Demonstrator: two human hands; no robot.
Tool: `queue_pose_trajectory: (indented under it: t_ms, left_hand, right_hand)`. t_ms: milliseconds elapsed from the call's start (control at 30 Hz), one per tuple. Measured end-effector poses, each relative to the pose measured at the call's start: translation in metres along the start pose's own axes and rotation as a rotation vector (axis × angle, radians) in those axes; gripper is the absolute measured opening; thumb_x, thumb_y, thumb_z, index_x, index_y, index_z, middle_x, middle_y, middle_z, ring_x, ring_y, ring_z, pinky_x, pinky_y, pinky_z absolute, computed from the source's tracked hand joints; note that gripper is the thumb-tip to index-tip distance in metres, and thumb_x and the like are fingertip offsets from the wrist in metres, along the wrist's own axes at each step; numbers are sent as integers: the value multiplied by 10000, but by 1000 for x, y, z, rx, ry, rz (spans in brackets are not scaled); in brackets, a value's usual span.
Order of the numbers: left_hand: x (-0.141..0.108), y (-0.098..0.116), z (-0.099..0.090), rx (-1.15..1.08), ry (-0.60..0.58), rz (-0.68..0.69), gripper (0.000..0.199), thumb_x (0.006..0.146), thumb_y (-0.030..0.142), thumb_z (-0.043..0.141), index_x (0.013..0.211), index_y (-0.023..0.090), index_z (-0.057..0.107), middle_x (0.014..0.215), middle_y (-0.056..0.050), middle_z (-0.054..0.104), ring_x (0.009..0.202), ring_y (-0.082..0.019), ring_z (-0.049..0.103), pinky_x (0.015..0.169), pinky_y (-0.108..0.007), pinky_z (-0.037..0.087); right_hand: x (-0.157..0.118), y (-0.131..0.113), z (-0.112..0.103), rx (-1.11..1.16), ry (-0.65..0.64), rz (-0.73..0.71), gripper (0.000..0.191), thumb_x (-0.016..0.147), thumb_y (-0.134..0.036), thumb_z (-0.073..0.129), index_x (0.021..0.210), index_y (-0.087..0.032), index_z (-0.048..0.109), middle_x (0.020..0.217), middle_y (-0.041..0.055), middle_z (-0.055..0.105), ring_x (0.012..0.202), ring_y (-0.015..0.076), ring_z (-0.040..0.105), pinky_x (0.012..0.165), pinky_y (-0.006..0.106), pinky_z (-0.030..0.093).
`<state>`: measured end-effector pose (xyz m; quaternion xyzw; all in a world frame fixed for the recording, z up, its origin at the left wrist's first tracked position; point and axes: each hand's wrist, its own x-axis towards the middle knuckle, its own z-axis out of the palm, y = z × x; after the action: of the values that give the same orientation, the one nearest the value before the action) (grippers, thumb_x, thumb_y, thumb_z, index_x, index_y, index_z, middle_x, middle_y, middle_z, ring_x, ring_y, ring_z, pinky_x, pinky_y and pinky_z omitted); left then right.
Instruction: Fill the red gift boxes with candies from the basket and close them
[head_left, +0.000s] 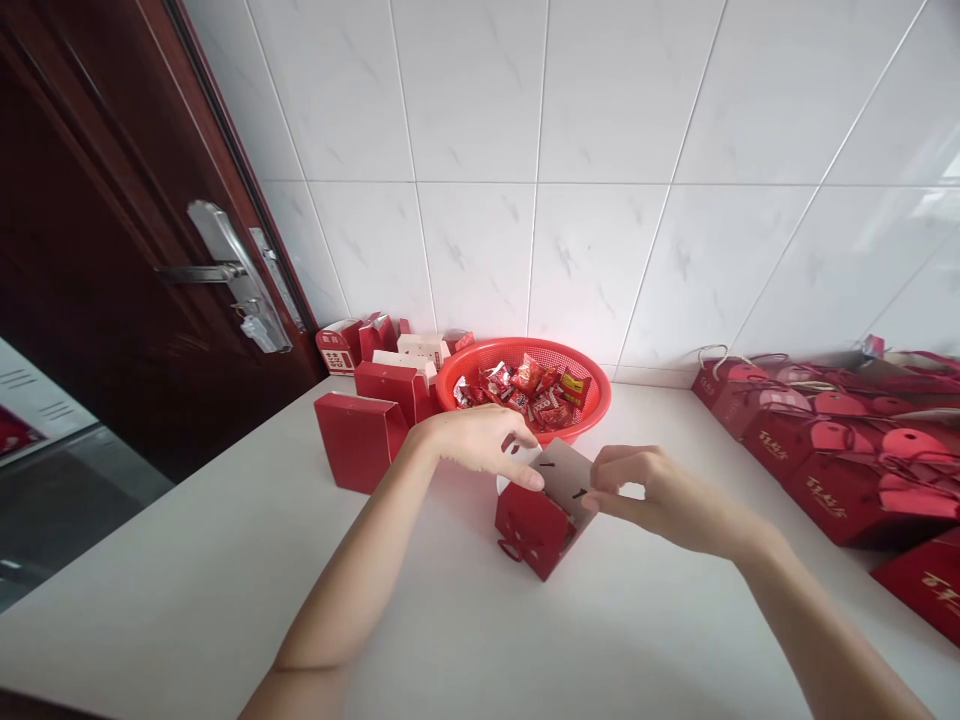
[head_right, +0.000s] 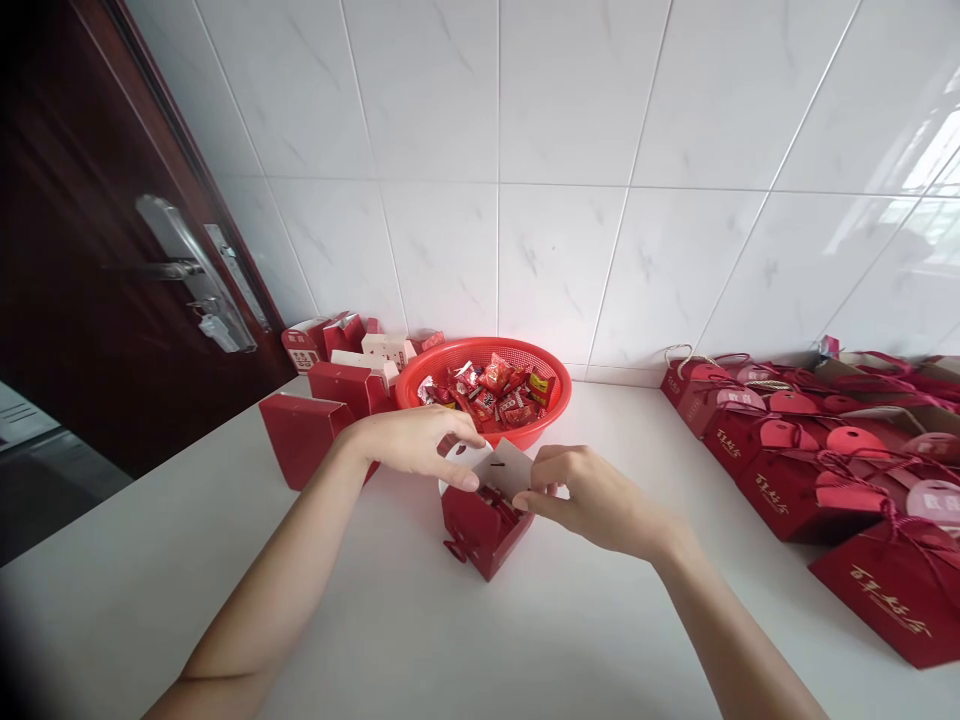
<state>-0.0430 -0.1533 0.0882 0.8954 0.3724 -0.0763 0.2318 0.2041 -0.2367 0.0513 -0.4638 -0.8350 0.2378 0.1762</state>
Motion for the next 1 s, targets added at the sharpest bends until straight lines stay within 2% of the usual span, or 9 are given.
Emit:
queue_pose_trajectory:
  t_ms: [133,200,300,400,567,667,733,900,1000]
  left_hand:
    - [-1,2,1,6,-22,-26,691,709,593,764,1285,220,675,1190,-48,691,1023,-238,632,744,-265,448]
    - [-1,5,2,44,-7,-57,645,698,539,774,1249,216,683,1156,-53,696,1047,-254,623,734,-267,448]
    - [-2,11,6,76,18,-111,535,714,456,754,1194,234,670,1140,-52,677,1100,-264,598,720,-269,449]
    - [0,16,12,72,26,-152,535,706,384,747,1206,265,600,1195,-44,640,1118,-256,584,678,-264,443]
    - [7,21,20,80,9,-135,556,714,291,700,1227,278,487,1059,-25,637,907,-228,629,565,-265,401]
    - [10,24,23,75,-13,-113,581,714,254,678,1248,271,450,990,-17,634,821,-218,632,539,-270,395]
    - [12,25,23,77,-23,-112,573,712,274,684,1238,260,457,968,-19,636,814,-224,633,535,-276,393]
    - [12,28,24,78,-81,-100,389,711,470,717,988,225,598,1007,-59,651,918,-272,637,558,-290,395]
    - [9,26,22,88,-81,-68,267,762,451,666,903,225,646,972,-59,647,933,-272,635,597,-293,410]
  right_hand:
    - [-2,4,14,1,237,65,333,909,-375,668,639,-212,563,893,38,611,699,156,555,631,304,447]
    - [-1,5,18,4,275,49,290,899,-352,673,672,-215,555,957,46,623,746,166,575,660,310,461]
    - [1,3,20,13,218,-9,274,941,-330,593,701,-220,519,897,32,636,738,163,563,682,313,455]
    - [2,1,22,47,145,-56,260,978,-308,496,731,-228,492,775,7,602,688,154,517,659,300,433]
    - [6,0,28,98,96,-48,278,1002,-379,453,764,-235,439,718,-18,563,603,133,436,582,284,380]
    - [7,3,27,119,75,-40,278,999,-435,489,810,-236,450,755,-19,606,594,125,438,590,288,401]
    - [7,5,25,136,51,-55,251,988,-436,523,845,-234,483,823,-5,648,639,134,500,632,300,443]
    - [8,12,24,149,23,-86,66,915,-269,620,971,-234,616,976,18,699,843,174,623,779,332,507]
    - [10,15,28,117,43,-103,130,900,-203,614,1011,-241,671,1029,35,698,913,192,636,827,348,518]
